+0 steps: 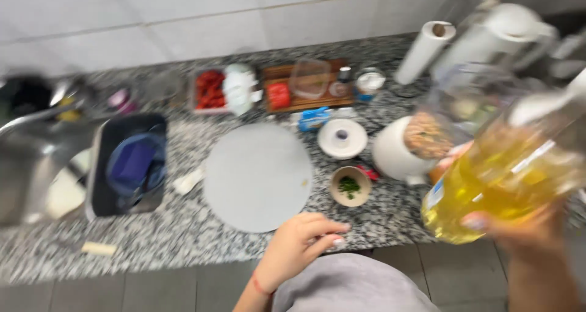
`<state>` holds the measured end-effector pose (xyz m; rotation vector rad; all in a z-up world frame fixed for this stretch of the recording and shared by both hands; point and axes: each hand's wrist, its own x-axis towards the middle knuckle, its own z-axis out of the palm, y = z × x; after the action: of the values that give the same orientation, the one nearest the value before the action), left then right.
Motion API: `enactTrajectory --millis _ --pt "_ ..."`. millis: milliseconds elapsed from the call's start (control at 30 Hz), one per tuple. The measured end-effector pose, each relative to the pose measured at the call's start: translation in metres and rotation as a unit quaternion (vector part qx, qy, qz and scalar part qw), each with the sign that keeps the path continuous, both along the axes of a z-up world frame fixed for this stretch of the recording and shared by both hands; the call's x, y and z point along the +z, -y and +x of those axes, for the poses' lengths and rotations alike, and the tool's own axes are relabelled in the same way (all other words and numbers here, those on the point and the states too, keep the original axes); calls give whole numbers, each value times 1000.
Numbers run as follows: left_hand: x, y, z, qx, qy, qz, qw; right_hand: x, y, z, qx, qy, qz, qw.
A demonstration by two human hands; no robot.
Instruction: Preparing a chickpea spread in a blender and checking baked goods in an oven.
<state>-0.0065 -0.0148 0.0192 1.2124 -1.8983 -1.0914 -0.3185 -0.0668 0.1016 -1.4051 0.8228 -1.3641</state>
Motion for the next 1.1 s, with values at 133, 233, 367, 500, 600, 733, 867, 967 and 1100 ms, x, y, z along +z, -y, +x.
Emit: enactTrajectory --millis 133,233,367,500,600,733,867,967,1100 --pt "2 -1 -4 72 -70 -74 992 -119 -4 56 0 -155 75 985" --pt "-6 5 -3 158 -101 -111 976 -168 3 113 -8 -246 68 967" --pt "-16 25 9 308 -142 -82 937 -167 25 165 116 -173 9 978" --pt "-34 59 41 370 -148 -75 914 -106 36 185 111 -254 -82 957" --pt "-79 98 69 420 -149 -139 884 -101 37 174 86 -312 -127 937" --pt "-122 137 99 493 -141 -110 851 -156 28 126 53 -348 22 936" --pt "-141 157 113 503 -153 -109 843 -222 21 78 13 -318 153 936" --pt "-146 158 118 503 -138 -83 849 -204 11 89 -21 -357 245 901" --pt "-142 146 131 478 -88 -105 867 -180 9 105 14 -381 184 906"
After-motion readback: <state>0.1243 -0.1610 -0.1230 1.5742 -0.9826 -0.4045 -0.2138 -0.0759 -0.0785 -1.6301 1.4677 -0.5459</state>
